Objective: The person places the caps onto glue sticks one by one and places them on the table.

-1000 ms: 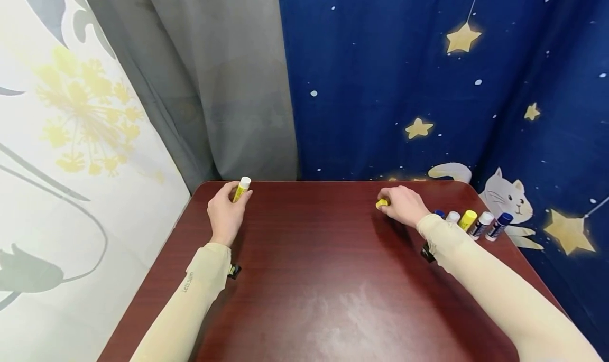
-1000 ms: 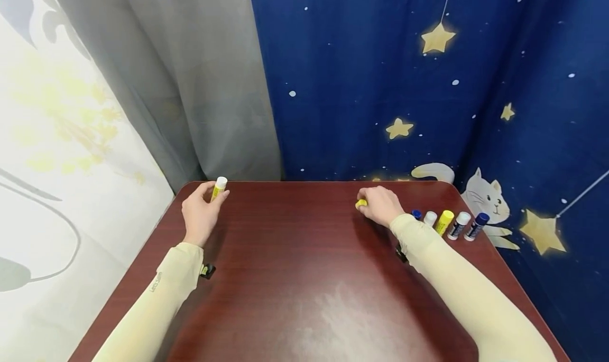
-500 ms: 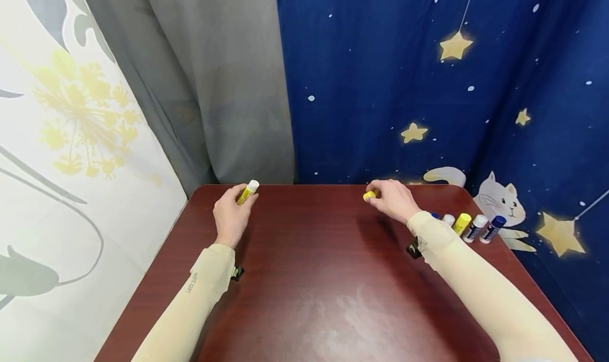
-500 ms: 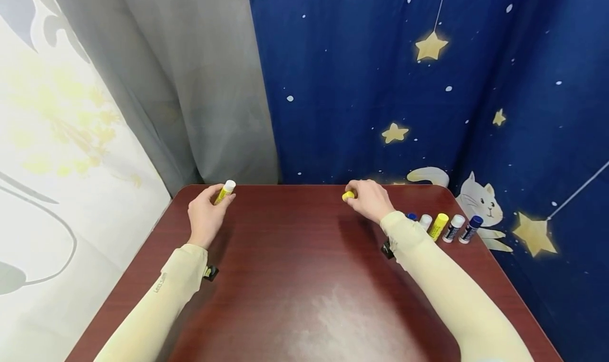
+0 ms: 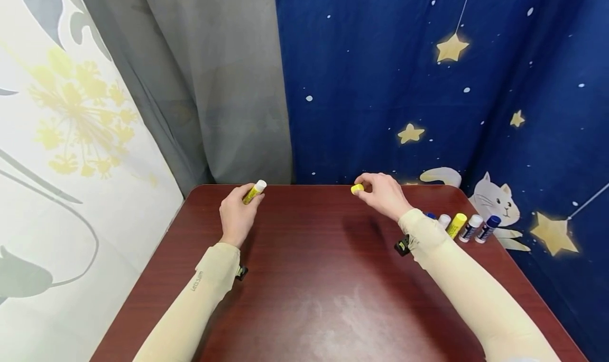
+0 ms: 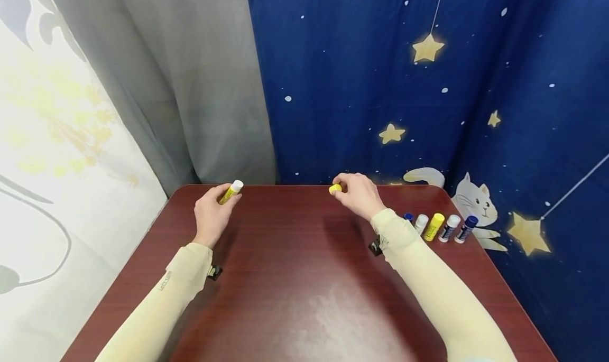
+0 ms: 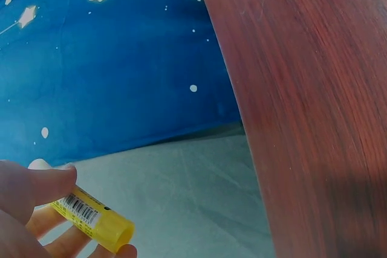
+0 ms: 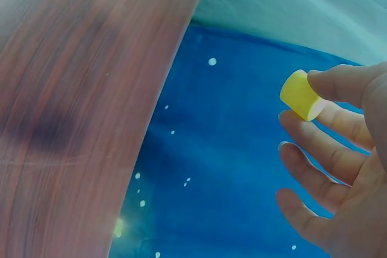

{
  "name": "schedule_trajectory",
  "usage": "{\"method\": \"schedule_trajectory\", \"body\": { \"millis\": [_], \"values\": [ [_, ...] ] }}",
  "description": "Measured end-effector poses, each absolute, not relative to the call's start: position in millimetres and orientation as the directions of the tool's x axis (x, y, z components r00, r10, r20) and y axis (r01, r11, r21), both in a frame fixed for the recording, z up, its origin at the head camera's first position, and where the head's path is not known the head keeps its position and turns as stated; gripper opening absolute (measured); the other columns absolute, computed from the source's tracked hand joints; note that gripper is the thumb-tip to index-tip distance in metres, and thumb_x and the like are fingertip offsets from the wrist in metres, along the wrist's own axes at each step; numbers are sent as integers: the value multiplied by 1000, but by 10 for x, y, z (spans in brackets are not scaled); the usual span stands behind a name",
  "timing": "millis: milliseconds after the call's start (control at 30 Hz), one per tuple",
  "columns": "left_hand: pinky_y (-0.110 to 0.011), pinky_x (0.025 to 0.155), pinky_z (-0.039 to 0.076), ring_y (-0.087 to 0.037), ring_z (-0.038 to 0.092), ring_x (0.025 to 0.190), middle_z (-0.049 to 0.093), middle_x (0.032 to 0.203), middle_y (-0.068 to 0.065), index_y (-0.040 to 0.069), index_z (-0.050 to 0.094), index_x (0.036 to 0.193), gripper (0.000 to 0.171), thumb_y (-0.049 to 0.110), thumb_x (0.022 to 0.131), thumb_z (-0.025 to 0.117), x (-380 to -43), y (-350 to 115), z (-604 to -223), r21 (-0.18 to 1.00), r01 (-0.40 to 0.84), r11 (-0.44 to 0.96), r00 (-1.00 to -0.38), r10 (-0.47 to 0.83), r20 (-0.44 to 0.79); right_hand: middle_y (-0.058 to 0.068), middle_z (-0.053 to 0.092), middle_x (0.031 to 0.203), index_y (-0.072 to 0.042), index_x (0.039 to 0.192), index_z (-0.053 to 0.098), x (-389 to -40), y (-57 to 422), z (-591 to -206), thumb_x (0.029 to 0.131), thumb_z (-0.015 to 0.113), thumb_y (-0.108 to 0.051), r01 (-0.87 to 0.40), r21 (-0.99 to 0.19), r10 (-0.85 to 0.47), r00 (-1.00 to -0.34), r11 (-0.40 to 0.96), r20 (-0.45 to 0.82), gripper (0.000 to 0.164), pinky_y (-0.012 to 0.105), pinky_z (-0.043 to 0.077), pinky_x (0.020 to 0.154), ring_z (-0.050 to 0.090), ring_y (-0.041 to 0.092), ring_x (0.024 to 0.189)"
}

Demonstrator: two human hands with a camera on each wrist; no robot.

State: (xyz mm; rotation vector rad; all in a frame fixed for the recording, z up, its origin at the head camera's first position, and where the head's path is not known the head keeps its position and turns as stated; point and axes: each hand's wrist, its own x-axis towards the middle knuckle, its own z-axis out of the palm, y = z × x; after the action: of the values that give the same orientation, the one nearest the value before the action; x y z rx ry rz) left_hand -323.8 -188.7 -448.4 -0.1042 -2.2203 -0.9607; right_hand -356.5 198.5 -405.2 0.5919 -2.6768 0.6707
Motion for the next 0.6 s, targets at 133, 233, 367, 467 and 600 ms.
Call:
{"method": "schedule_trajectory", "body": {
  "millis": [133,233,367,467,600],
  "values": [
    [-51,80,49,-28,67,89,71,100,-5,18,76,113,30,27,85,84,-3238,-1848,-4462,606,342,718,-748,-182,638,-8,70,91,-24,104,73,-3566,1934,-4028,88,77,-31,-466,-397,-305,-862,791,404,18,41,46,77,60,23,90],
    [-50,79,49,-28,66,88,71,99,-5,18,77,112,30,25,84,84,-3242,-1816,-4447,605,348,716,-744,-181,643,-9,70,90,-24,104,73,-3566,1891,-4012,88,77,-30,-471,-410,-301,-859,781,414,18,40,46,77,61,22,89],
    [-49,78,48,-26,66,87,71,98,-4,18,77,112,29,25,85,84,-3254,-1764,-4438,608,356,709,-741,-183,646,-9,70,90,-24,104,73,-3561,1826,-3995,88,77,-30,-476,-425,-296,-856,770,424,18,39,48,75,61,18,86],
    [-48,78,48,-25,66,87,71,99,-3,18,77,112,28,26,85,83,-3263,-1713,-4435,612,362,703,-741,-181,647,-9,69,91,-24,105,73,-3549,1773,-3977,88,78,-30,-478,-444,-290,-856,758,428,19,39,49,75,62,19,86],
    [-49,78,49,-26,66,86,71,98,-4,18,77,111,28,27,85,83,-3259,-1632,-4445,613,379,694,-737,-174,653,-8,69,91,-24,106,73,-3530,1698,-3945,88,78,-31,-486,-474,-283,-853,734,438,20,38,48,73,62,20,86]
  ]
}}
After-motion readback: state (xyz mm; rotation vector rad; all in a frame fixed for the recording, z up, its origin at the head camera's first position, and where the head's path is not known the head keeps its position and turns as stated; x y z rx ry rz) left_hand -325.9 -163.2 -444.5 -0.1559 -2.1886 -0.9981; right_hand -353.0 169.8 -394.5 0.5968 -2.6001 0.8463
